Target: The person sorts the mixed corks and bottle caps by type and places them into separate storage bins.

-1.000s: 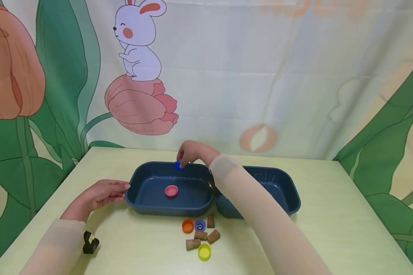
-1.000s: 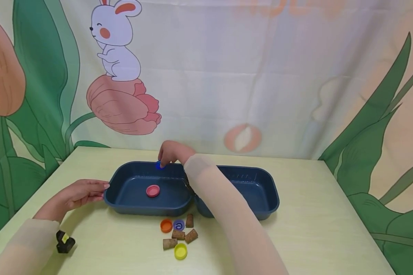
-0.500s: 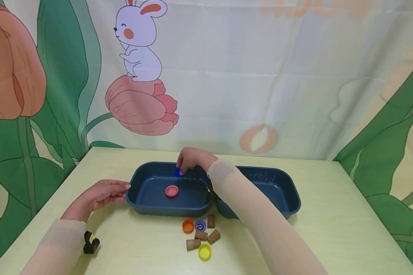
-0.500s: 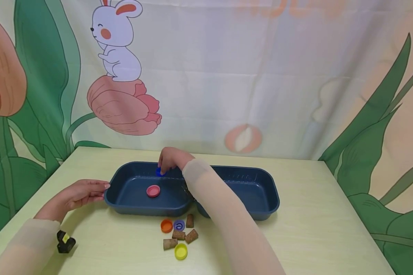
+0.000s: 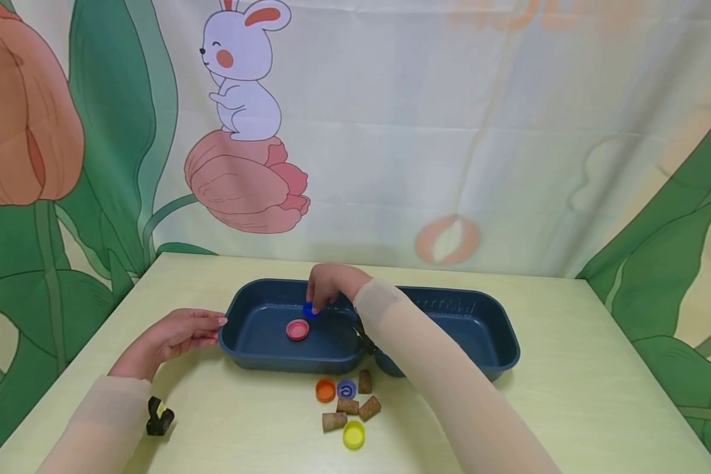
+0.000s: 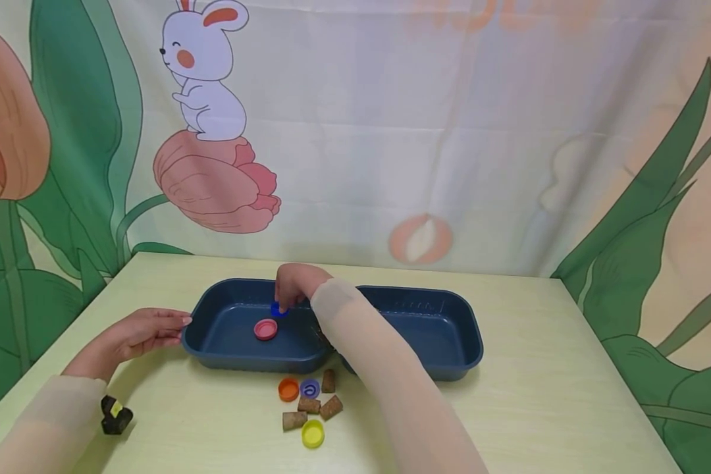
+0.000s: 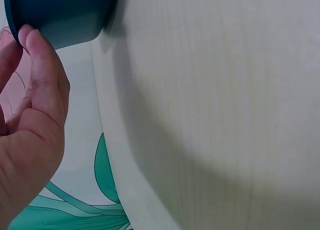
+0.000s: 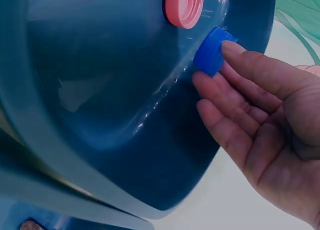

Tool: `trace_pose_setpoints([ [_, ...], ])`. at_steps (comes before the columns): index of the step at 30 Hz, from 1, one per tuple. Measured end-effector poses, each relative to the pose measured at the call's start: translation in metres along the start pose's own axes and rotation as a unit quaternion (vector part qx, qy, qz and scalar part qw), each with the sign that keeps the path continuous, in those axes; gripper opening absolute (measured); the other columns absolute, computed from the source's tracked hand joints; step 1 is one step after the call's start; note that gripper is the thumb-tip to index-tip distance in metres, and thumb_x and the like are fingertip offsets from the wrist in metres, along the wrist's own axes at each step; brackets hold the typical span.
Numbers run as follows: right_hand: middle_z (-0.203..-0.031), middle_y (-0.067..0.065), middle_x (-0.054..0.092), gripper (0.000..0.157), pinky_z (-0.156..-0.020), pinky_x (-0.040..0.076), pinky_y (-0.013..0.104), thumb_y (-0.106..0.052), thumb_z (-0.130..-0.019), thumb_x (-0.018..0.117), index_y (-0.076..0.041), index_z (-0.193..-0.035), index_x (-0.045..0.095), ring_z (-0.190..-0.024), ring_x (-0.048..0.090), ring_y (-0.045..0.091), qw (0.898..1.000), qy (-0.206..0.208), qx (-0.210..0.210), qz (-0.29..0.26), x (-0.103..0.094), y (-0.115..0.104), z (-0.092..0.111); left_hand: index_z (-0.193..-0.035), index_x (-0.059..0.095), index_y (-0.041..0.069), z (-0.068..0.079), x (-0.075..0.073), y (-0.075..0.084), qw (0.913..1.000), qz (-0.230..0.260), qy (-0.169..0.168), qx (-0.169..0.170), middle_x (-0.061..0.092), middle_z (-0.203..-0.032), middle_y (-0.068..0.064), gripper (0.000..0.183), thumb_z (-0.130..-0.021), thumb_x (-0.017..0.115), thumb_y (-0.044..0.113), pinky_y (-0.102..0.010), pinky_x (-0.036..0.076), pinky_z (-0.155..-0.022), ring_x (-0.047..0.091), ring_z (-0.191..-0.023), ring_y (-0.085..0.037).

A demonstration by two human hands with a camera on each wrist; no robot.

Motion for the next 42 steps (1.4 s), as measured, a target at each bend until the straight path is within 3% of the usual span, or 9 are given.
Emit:
trace_pose_setpoints([
  [4, -0.118, 0.014, 0.075, 0.026, -0.104, 0.058, 0.037, -0.011, -0.093, 0.074, -0.003, -0.118, 0.073, -0.094, 0.065, 0.018, 1.000, -0.010, 0.017, -0.004, 0.002, 0.000, -0.002, -0.110, 0.071, 0.007, 0.000, 0.000, 0.000, 1.0000, -0.001, 0.003, -0.004, 0.075, -0.082, 0.007, 0.015, -0.104, 0.061, 0.015, -0.019, 0.063, -0.076, 0.071, -0.074, -0.004],
  [12, -0.117, 0.008, 0.076, 0.027, -0.094, 0.060, 0.029, -0.015, -0.092, 0.077, -0.009, -0.118, 0.074, -0.091, 0.067, 0.014, 0.998, -0.032, 0.046, 0.040, 0.012, 0.001, -0.007, -0.115, 0.070, 0.003, 0.001, 0.003, -0.002, 1.0000, -0.003, 0.007, -0.001, 0.074, -0.081, 0.008, 0.019, -0.103, 0.061, 0.015, -0.018, 0.062, -0.075, 0.071, -0.074, -0.004],
  [18, -0.115, 0.011, 0.077, 0.024, -0.095, 0.061, 0.029, -0.013, -0.092, 0.076, -0.006, -0.115, 0.073, -0.092, 0.069, 0.016, 0.997, -0.048, 0.055, 0.018, 0.019, 0.008, -0.011, -0.109, 0.071, 0.007, 0.002, 0.006, -0.002, 1.0000, -0.003, 0.005, -0.004, 0.073, -0.080, 0.008, 0.015, -0.103, 0.060, 0.014, -0.018, 0.062, -0.074, 0.069, -0.073, -0.004],
  [24, -0.114, 0.012, 0.077, 0.014, -0.098, 0.060, 0.032, -0.014, -0.093, 0.076, -0.007, -0.104, 0.071, -0.098, 0.072, 0.020, 0.997, -0.051, 0.058, 0.019, 0.018, 0.009, -0.011, -0.119, 0.068, -0.001, 0.001, 0.004, 0.000, 0.9999, -0.007, 0.009, -0.006, 0.074, -0.081, 0.007, 0.024, -0.103, 0.061, 0.015, -0.019, 0.062, -0.075, 0.070, -0.073, -0.004],
  [28, -0.116, 0.012, 0.077, 0.010, -0.099, 0.060, 0.032, -0.014, -0.093, 0.075, -0.010, -0.097, 0.067, -0.099, 0.072, 0.019, 0.996, -0.059, 0.063, 0.022, 0.017, 0.009, -0.012, -0.118, 0.069, 0.000, -0.001, 0.002, 0.001, 0.9999, -0.005, 0.011, -0.006, 0.075, -0.081, 0.007, 0.023, -0.103, 0.062, 0.016, -0.019, 0.063, -0.075, 0.071, -0.073, -0.005],
  [34, -0.109, 0.010, 0.076, 0.016, -0.096, 0.060, 0.031, -0.013, -0.092, 0.076, -0.013, -0.086, 0.061, -0.089, 0.067, 0.016, 0.995, -0.067, 0.067, 0.014, 0.017, 0.009, -0.013, -0.117, 0.070, 0.001, -0.001, 0.000, 0.000, 0.9999, -0.005, 0.013, -0.007, 0.075, -0.081, 0.007, 0.022, -0.103, 0.062, 0.016, -0.019, 0.063, -0.075, 0.071, -0.073, -0.005],
  [42, -0.102, 0.010, 0.076, 0.019, -0.090, 0.059, 0.031, -0.012, -0.090, 0.078, -0.014, -0.085, 0.060, -0.084, 0.065, 0.015, 0.996, -0.058, 0.064, 0.023, 0.021, 0.008, -0.013, -0.119, 0.068, 0.000, -0.001, -0.001, -0.001, 0.9999, -0.006, 0.015, -0.005, 0.075, -0.081, 0.007, 0.025, -0.103, 0.063, 0.017, -0.018, 0.062, -0.075, 0.071, -0.074, -0.005],
])
Point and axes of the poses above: each hand's wrist, its own z-axis away from the middle knuckle, its own x-axis out of the palm, y = z × x, the point moved 2 cm from there along -z, towards the middle knuckle
